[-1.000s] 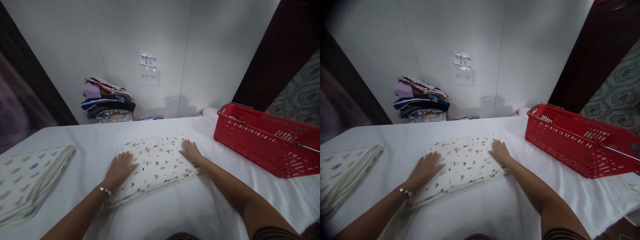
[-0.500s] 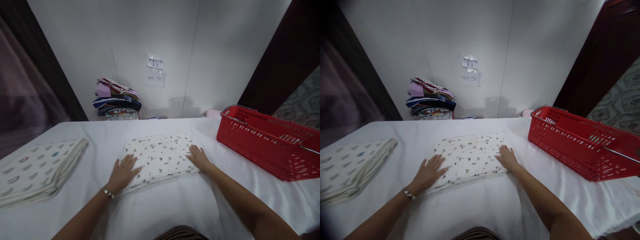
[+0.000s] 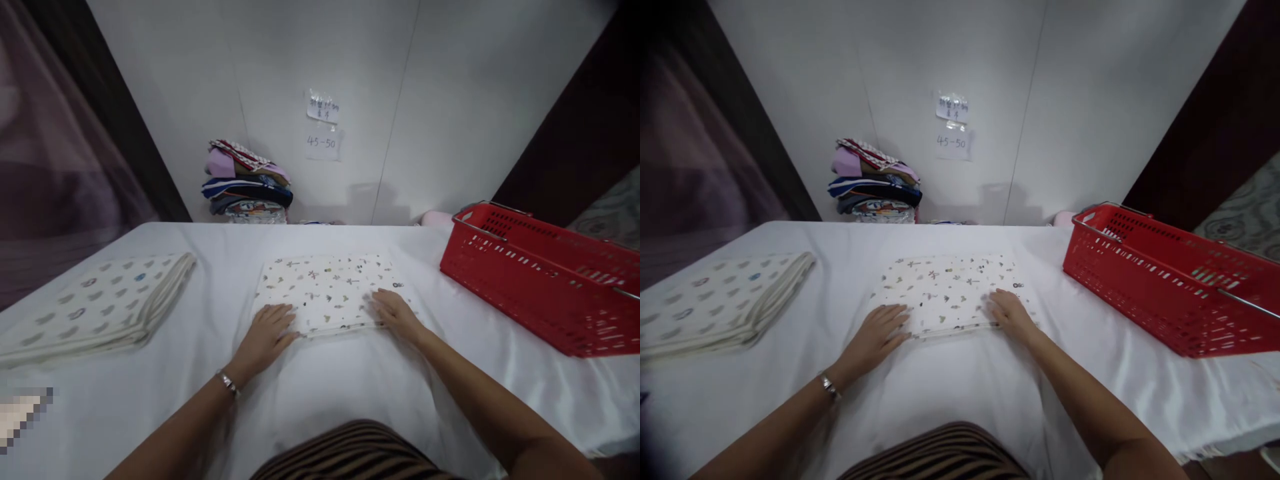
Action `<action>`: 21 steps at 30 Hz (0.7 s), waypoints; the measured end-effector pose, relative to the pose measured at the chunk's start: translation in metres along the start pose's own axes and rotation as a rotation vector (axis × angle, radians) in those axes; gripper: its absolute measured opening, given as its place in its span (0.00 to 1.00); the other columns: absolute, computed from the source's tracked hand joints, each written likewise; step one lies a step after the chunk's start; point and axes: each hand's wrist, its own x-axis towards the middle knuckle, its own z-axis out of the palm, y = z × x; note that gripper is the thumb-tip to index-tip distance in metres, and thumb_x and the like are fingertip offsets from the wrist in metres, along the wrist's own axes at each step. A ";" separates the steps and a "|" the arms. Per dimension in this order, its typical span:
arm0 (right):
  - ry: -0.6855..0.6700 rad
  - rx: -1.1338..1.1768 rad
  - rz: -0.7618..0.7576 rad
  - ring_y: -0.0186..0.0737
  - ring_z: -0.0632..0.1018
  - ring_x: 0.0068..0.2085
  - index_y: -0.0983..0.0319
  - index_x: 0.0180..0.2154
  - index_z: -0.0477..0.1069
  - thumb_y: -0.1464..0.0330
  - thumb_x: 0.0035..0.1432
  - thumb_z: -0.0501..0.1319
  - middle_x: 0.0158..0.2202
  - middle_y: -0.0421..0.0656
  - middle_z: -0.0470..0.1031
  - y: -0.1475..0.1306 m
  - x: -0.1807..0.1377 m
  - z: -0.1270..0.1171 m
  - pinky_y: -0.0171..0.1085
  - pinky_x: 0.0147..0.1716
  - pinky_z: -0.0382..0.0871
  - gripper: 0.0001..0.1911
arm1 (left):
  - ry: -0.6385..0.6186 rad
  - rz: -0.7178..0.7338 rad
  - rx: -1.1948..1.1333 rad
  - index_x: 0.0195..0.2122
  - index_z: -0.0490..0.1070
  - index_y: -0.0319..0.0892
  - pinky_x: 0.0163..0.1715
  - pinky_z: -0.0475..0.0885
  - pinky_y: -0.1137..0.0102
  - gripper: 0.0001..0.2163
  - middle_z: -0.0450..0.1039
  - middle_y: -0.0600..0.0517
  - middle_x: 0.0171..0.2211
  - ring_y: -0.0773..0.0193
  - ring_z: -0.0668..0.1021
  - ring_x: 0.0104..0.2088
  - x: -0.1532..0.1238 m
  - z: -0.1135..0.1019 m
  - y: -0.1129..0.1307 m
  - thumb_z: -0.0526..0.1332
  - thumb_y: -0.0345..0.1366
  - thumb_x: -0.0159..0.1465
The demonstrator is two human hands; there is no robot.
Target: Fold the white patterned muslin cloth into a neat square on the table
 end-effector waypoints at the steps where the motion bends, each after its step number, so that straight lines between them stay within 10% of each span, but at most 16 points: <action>1: -0.012 0.028 -0.063 0.48 0.65 0.58 0.57 0.51 0.69 0.57 0.62 0.49 0.52 0.46 0.71 -0.007 -0.003 0.003 0.51 0.56 0.56 0.21 | 0.007 0.036 -0.020 0.49 0.69 0.44 0.57 0.57 0.56 0.18 0.66 0.47 0.56 0.55 0.66 0.56 -0.003 0.000 0.006 0.51 0.47 0.64; 7: -0.087 0.058 -0.289 0.45 0.69 0.53 0.58 0.48 0.72 0.58 0.62 0.53 0.49 0.47 0.73 -0.033 -0.006 0.017 0.49 0.53 0.61 0.18 | 0.042 0.088 -0.118 0.43 0.72 0.43 0.48 0.66 0.62 0.12 0.71 0.46 0.46 0.59 0.70 0.46 -0.007 0.008 0.022 0.52 0.40 0.65; 21: -0.110 -0.010 -0.278 0.45 0.70 0.46 0.58 0.46 0.73 0.62 0.63 0.52 0.44 0.47 0.72 -0.049 -0.010 0.017 0.47 0.47 0.63 0.15 | 0.040 0.032 -0.165 0.42 0.72 0.43 0.43 0.66 0.62 0.13 0.71 0.48 0.38 0.60 0.70 0.41 -0.006 0.014 0.029 0.51 0.41 0.66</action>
